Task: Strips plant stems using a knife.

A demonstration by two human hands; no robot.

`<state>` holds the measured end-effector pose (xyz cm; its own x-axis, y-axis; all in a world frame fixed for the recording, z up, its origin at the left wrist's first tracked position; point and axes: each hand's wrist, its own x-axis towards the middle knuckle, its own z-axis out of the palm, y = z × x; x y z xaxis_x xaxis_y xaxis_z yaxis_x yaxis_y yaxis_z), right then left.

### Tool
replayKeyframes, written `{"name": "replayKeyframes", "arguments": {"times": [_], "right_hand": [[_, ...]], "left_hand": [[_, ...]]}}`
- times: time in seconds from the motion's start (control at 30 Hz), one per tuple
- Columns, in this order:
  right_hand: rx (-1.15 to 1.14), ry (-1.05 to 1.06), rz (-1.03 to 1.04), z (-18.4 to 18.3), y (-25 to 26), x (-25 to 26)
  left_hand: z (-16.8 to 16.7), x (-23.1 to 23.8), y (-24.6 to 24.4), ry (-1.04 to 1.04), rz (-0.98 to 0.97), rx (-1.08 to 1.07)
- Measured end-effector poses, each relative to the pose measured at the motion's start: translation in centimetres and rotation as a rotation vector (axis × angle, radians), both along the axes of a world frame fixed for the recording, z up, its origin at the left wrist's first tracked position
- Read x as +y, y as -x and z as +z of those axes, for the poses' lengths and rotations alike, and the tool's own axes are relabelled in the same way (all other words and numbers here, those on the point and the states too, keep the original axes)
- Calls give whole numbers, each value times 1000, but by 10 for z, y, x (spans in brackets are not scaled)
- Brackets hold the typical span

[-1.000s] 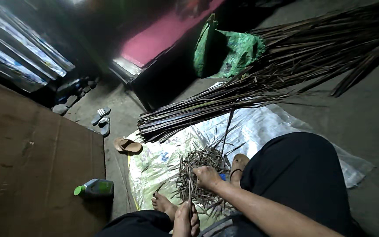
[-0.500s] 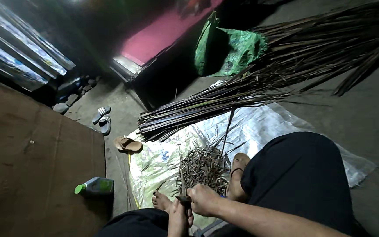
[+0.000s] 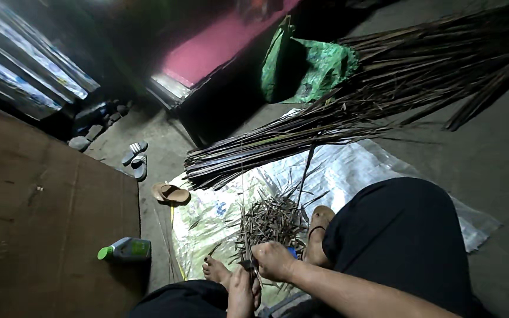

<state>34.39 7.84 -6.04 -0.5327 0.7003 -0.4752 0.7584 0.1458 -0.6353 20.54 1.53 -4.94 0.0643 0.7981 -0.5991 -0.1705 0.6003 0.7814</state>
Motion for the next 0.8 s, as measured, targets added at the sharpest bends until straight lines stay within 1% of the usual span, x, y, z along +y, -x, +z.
{"name": "replayKeyframes", "arguments": {"times": [0.27, 0.53, 0.63, 0.7, 0.73, 0.8], "right_hand": [[-84, -2, -5, -4, -5, 8], [-177, 29, -146, -16, -20, 34], [-206, 75, -328, -21, -32, 49], [-159, 121, -490, -21, -46, 58], [-62, 144, -580, -21, -50, 60], [188, 253, -750, -19, -46, 57]], "left_hand": [[0, -5, 0, 27, -31, -25], [1, -11, -5, 73, -72, -98], [2, -14, -5, 89, -90, -103], [1, -15, -4, 91, -85, -105], [0, -14, -4, 92, -73, -98], [-1, -11, -5, 83, -57, -76]]}}
